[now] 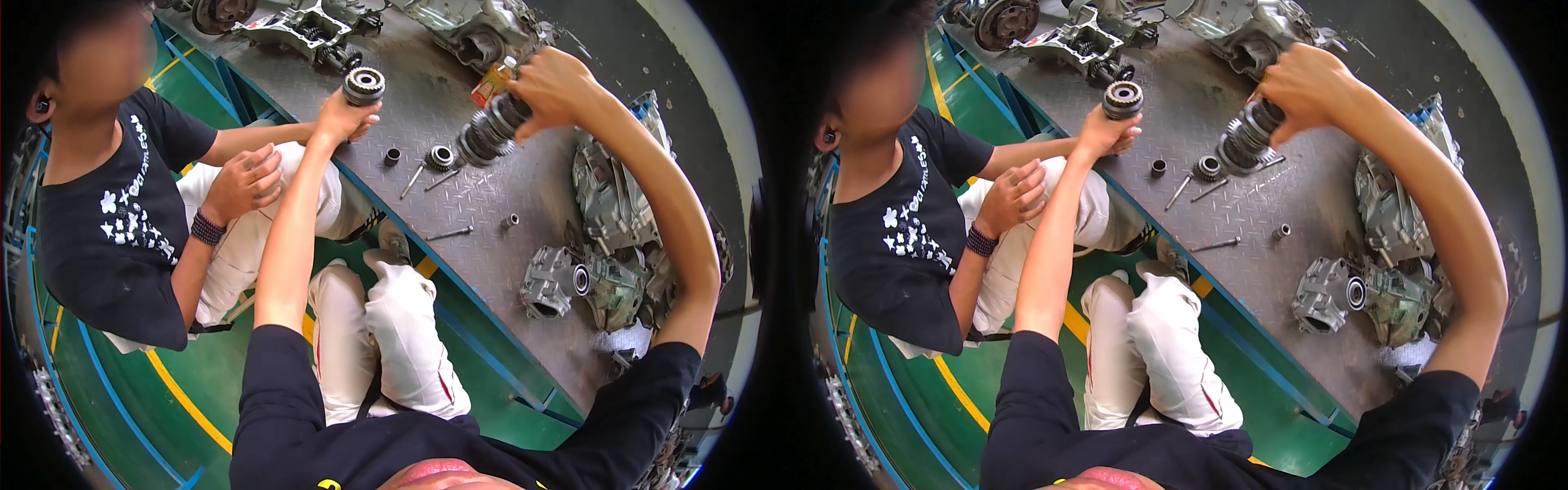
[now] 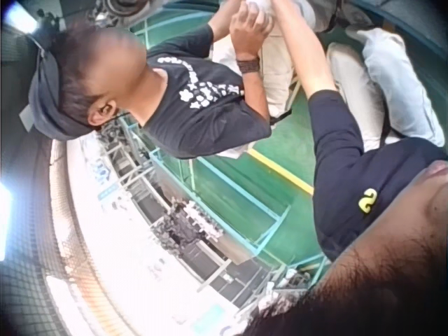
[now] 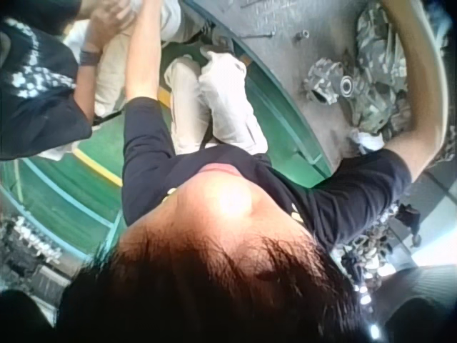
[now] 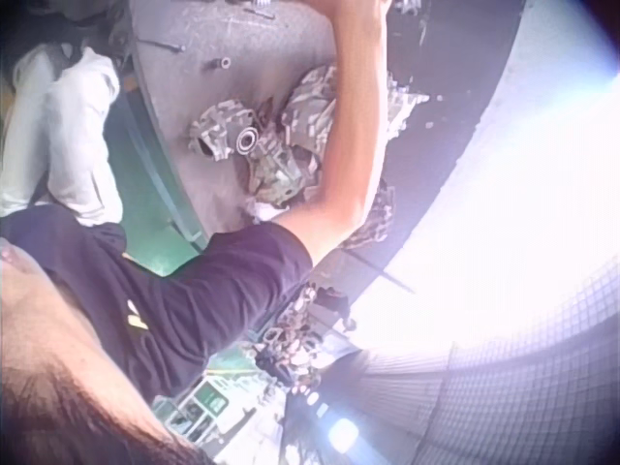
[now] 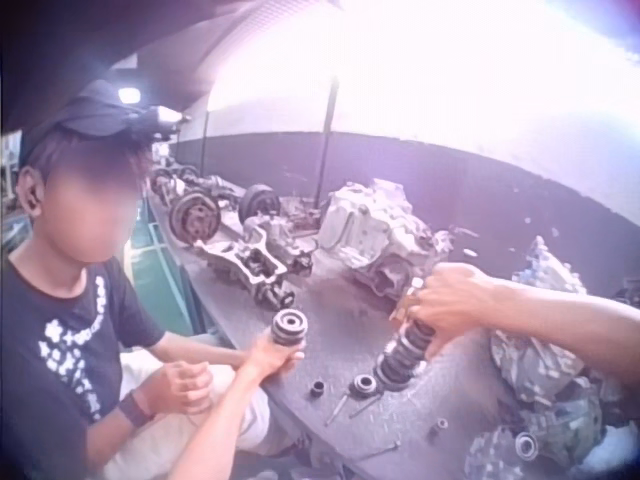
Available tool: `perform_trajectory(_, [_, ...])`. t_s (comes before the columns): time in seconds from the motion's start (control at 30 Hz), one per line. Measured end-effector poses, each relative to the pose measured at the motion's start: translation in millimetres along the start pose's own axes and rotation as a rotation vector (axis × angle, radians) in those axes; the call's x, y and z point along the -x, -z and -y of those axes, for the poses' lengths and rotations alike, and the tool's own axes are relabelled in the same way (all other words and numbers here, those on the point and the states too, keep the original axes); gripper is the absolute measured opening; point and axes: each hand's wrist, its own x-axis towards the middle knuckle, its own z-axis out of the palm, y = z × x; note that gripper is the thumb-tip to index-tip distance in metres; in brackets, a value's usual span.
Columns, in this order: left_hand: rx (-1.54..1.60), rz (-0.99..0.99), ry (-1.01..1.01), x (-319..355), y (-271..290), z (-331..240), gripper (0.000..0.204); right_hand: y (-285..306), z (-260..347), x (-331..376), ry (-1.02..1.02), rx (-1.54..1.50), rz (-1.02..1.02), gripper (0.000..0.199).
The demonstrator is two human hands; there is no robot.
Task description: The person handles gears and a shaft on a workbench, sliding various bearings and gear components onto the shaft and checking their fit.
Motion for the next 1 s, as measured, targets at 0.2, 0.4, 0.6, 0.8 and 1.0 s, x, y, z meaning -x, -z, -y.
perform_trajectory(0.2, [-0.402,-0.223,0.004,-2.5,-8.4,-8.3,0.049,-2.0,0.6,-119.3,0.035,-0.037,0.016,0.079])
perform_trajectory(0.4, [-0.391,-0.244,-0.140,7.5,-14.7,-13.9,0.038,3.1,14.3,-174.8,0.025,-0.036,0.124,0.079])
perform_trajectory(0.6, [-0.379,-0.286,-0.076,8.1,-16.4,-16.0,0.044,11.3,31.5,-179.9,0.050,0.077,0.038,0.080])
perform_trajectory(0.8, [-0.570,-0.404,-0.302,21.5,-20.3,-13.0,0.053,31.8,13.6,-162.9,0.143,0.263,0.076,0.077])
perform_trajectory(1.0, [-0.516,-0.377,-0.170,11.5,-15.9,-11.5,0.049,37.0,-40.8,-130.2,0.099,-0.228,-0.017,0.033])
